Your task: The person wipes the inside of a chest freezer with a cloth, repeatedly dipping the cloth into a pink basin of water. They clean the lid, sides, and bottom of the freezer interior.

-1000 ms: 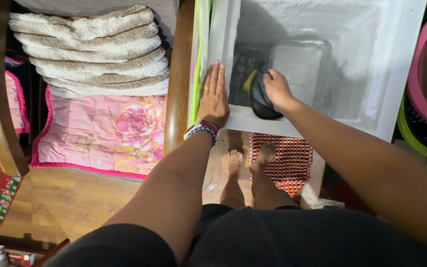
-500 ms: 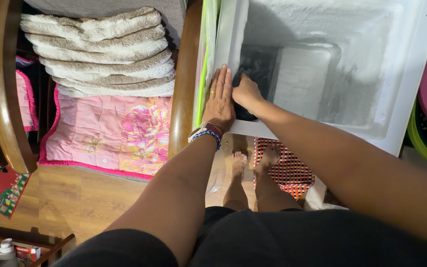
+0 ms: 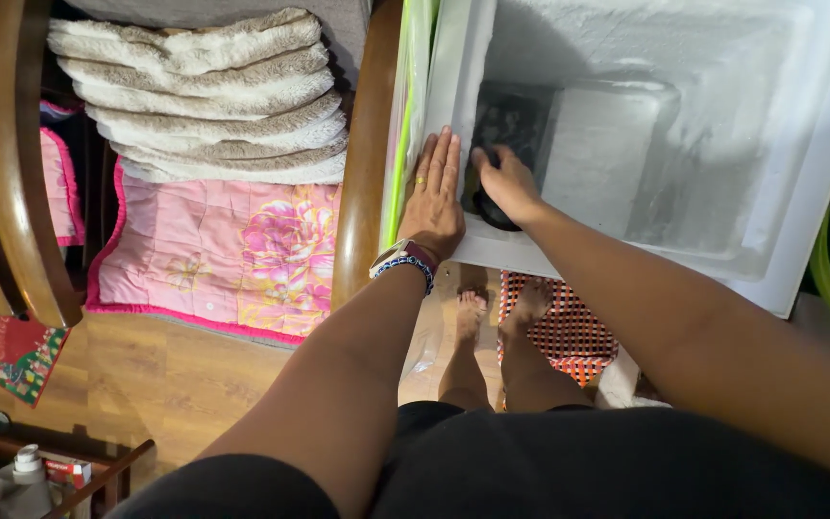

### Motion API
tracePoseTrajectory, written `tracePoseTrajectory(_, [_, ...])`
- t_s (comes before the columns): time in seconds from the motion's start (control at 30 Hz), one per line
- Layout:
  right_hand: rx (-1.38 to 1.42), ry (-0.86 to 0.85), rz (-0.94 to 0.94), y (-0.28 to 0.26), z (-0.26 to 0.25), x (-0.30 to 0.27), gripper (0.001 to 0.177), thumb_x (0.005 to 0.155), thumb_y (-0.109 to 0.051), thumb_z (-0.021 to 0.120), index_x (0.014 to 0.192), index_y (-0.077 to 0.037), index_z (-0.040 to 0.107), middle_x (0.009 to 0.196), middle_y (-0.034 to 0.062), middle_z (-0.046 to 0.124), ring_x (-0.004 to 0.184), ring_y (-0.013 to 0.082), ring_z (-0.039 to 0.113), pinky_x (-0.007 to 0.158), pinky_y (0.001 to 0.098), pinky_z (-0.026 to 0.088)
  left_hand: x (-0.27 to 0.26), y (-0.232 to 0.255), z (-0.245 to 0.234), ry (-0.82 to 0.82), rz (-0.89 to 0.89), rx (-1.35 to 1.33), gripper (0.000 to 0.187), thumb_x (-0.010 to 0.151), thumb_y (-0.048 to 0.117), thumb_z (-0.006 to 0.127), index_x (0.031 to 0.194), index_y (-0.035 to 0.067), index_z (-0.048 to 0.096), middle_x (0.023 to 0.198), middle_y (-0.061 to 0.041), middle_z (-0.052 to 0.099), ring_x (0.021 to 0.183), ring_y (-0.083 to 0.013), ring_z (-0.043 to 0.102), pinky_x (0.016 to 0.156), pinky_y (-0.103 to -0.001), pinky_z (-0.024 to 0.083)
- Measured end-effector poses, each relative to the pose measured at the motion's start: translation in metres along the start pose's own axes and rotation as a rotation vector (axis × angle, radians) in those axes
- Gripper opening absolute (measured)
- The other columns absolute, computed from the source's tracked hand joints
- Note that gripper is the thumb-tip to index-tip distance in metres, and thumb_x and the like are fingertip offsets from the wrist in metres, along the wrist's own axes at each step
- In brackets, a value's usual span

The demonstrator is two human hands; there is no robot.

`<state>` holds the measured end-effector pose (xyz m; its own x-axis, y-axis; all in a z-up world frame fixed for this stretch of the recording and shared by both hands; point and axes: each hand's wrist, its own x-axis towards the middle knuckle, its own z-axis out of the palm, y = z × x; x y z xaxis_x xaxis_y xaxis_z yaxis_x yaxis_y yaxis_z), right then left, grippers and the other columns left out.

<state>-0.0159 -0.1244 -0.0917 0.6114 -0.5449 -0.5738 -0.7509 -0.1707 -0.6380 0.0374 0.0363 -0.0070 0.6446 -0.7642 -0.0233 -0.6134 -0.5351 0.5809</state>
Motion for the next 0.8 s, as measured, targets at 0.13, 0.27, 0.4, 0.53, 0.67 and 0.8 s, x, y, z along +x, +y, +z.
tracePoseTrajectory(0.13, [-0.037, 0.206, -0.383, -0.025, 0.000, -0.019, 0.063, 0.099, -0.044, 0.068, 0.147, -0.008, 0.049, 0.136, 0.0273, 0.062, 0.127, 0.0423, 0.058, 0.104, 0.0446, 0.047, 0.001, -0.002, -0.001, 0.000, 0.007, 0.003, 0.084, 0.084, 0.000, 0.044, 0.163, 0.002, 0.016, 0.171, -0.015, 0.017, 0.160, -0.0340, 0.017, 0.132, -0.044, 0.016])
tracePoseTrajectory(0.27, [-0.090, 0.052, -0.385, -0.049, -0.005, -0.031, 0.064, 0.097, -0.038, 0.062, 0.151, -0.008, 0.043, 0.128, 0.0261, 0.065, 0.116, 0.0446, 0.063, 0.094, 0.0482, 0.051, -0.001, -0.003, 0.005, 0.039, 0.008, 0.021, 0.075, 0.095, 0.000, 0.043, 0.166, 0.005, 0.018, 0.174, -0.012, 0.019, 0.163, -0.0317, 0.019, 0.136, -0.042, 0.017])
tracePoseTrajectory(0.4, [-0.182, 0.010, -0.257, -0.062, -0.012, -0.036, 0.057, 0.101, -0.040, 0.057, 0.149, -0.011, 0.046, 0.120, 0.0233, 0.070, 0.107, 0.0444, 0.067, 0.087, 0.0513, 0.054, 0.001, -0.004, 0.004, -0.010, -0.001, 0.000, 0.080, 0.088, 0.001, 0.043, 0.164, 0.002, 0.016, 0.172, -0.016, 0.018, 0.160, -0.0348, 0.018, 0.132, -0.044, 0.016])
tracePoseTrajectory(0.53, [-0.300, 0.016, -0.155, -0.067, -0.009, -0.026, 0.053, 0.099, -0.036, 0.059, 0.144, -0.010, 0.051, 0.108, 0.0228, 0.073, 0.104, 0.0426, 0.069, 0.087, 0.0518, 0.054, 0.002, -0.004, 0.002, -0.004, 0.009, 0.035, 0.081, 0.088, 0.000, 0.044, 0.164, 0.003, 0.016, 0.172, -0.016, 0.017, 0.160, -0.0345, 0.017, 0.133, -0.044, 0.016])
tracePoseTrajectory(0.67, [-0.258, 0.085, -0.175, -0.050, -0.004, 0.005, 0.036, 0.092, -0.024, 0.058, 0.125, -0.010, 0.063, 0.106, 0.0195, 0.075, 0.104, 0.0406, 0.070, 0.090, 0.0501, 0.054, 0.001, -0.002, 0.000, -0.007, 0.014, 0.034, 0.086, 0.082, -0.001, 0.044, 0.163, 0.001, 0.014, 0.171, -0.016, 0.016, 0.160, -0.0351, 0.017, 0.132, -0.044, 0.016])
tracePoseTrajectory(0.8, [-0.139, 0.037, -0.271, -0.028, -0.011, 0.018, 0.042, 0.085, -0.021, 0.056, 0.125, -0.007, 0.061, 0.108, 0.0167, 0.076, 0.104, 0.0378, 0.072, 0.092, 0.0447, 0.055, -0.001, 0.000, -0.002, -0.015, -0.009, 0.058, 0.086, 0.083, -0.002, 0.045, 0.164, 0.003, 0.016, 0.172, -0.014, 0.018, 0.161, -0.0325, 0.018, 0.133, -0.043, 0.016])
